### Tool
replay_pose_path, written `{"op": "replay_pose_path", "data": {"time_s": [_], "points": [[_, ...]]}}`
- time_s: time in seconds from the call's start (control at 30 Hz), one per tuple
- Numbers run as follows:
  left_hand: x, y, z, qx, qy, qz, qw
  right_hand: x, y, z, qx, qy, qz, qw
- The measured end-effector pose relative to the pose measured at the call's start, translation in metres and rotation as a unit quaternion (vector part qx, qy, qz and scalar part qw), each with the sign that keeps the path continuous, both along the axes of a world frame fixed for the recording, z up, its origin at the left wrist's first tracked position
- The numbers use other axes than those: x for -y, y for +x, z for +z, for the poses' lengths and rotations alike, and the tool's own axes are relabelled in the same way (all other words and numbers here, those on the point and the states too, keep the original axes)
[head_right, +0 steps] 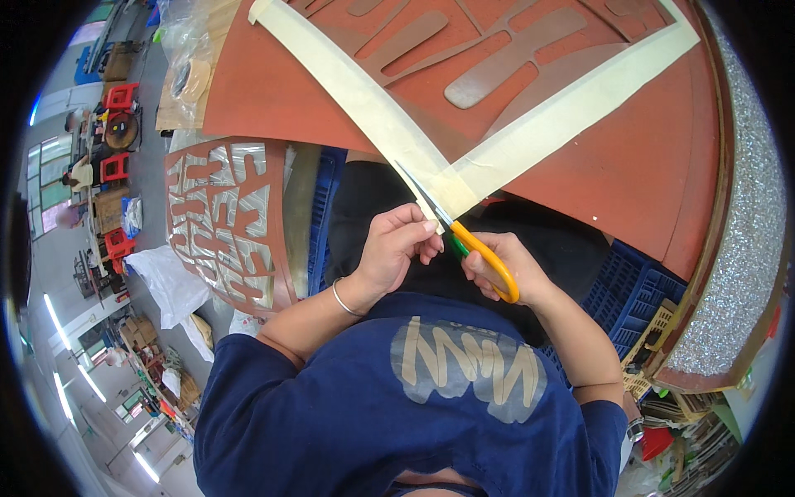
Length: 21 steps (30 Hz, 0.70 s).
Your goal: Trim excess tape or paper from a large patterned frame using scissors.
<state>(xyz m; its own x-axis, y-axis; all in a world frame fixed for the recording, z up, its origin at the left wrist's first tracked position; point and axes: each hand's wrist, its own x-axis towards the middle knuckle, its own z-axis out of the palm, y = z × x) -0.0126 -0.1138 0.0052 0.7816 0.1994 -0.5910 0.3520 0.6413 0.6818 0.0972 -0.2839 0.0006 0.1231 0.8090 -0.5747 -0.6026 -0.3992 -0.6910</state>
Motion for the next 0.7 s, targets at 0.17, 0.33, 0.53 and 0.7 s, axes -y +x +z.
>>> {"op": "replay_pose_path", "data": {"time_s": [0.17, 0.33, 0.53, 0.7], "points": [[-0.004, -0.003, 0.002, -0.003, -0.011, -0.010, 1.000, -0.010, 0.002, -0.002, -0.012, 0.018, -0.016, 1.000], [-0.007, -0.006, -0.004, 0.000, -0.028, -0.012, 1.000, -0.011, -0.001, -0.007, -0.023, -0.003, -0.010, 1.000], [-0.024, -0.020, -0.017, 0.006, 0.009, 0.023, 1.000, -0.003, 0.001, 0.010, 0.033, -0.003, 0.038, 0.999], [-0.040, -0.023, -0.022, -0.029, -0.064, 0.060, 0.996, 0.033, 0.025, 0.028, 0.097, -0.077, 0.177, 0.976]]}}
